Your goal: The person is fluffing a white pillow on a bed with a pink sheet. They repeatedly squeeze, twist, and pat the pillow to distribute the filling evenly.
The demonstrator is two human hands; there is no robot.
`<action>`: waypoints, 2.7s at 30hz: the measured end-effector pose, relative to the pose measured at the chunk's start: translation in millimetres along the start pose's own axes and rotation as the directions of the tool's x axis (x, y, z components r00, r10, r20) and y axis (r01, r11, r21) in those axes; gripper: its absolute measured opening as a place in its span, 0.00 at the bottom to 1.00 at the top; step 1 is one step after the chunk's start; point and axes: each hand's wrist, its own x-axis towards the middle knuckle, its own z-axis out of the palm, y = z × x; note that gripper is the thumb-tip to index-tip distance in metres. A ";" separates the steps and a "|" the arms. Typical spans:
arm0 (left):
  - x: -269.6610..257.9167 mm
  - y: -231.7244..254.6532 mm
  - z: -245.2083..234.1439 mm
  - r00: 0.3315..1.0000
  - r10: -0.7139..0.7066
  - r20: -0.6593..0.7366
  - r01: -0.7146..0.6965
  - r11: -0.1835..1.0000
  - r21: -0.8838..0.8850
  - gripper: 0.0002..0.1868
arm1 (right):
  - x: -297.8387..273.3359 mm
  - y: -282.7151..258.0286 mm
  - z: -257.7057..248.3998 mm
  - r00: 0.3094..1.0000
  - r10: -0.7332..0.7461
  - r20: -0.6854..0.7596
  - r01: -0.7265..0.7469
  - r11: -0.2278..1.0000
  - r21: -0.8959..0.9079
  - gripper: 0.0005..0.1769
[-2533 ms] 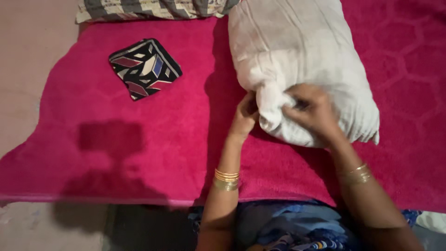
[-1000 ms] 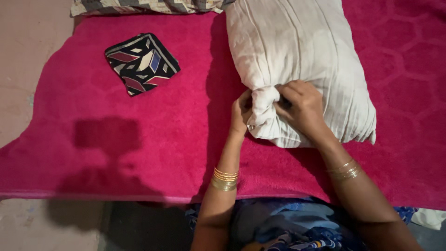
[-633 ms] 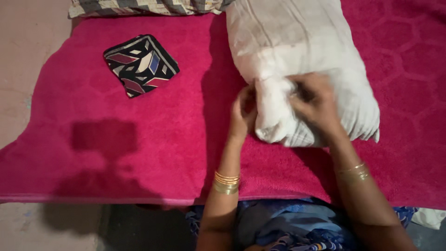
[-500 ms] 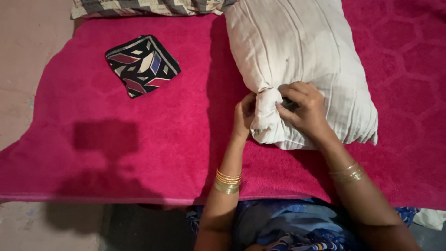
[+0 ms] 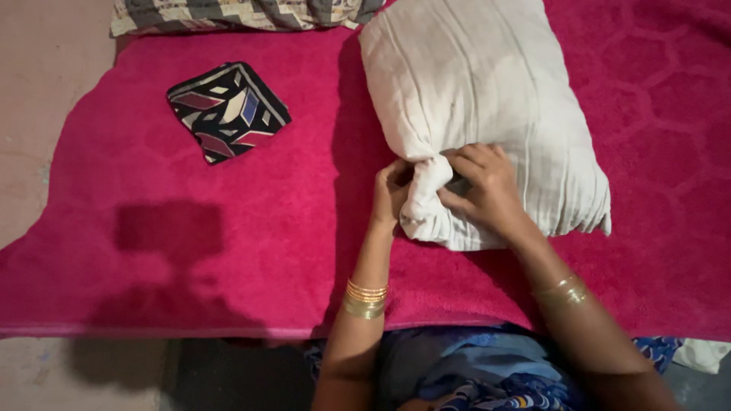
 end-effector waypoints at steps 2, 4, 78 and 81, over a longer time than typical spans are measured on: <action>-1.0 -0.9 -2.0 0.999 -0.014 0.035 0.014 1.000 -0.005 0.11 | -1.0 -1.0 9.0 0.997 0.070 -0.039 -0.072 0.995 -0.064 0.23; -5.0 6.7 2.9 0.998 -0.049 0.050 0.055 0.991 -0.123 0.11 | -3.1 5.0 10.4 0.992 0.060 -0.107 -0.074 0.989 -0.132 0.21; -14.9 15.1 24.0 0.993 -0.008 0.119 0.018 0.996 -0.086 0.20 | -28.6 -0.2 -5.2 0.932 0.324 -0.161 -0.346 0.929 -0.134 0.18; -17.8 14.6 10.1 0.987 -0.007 0.158 0.021 0.996 -0.086 0.05 | -22.8 8.0 -25.2 0.858 0.381 -0.345 -0.443 0.889 -0.119 0.15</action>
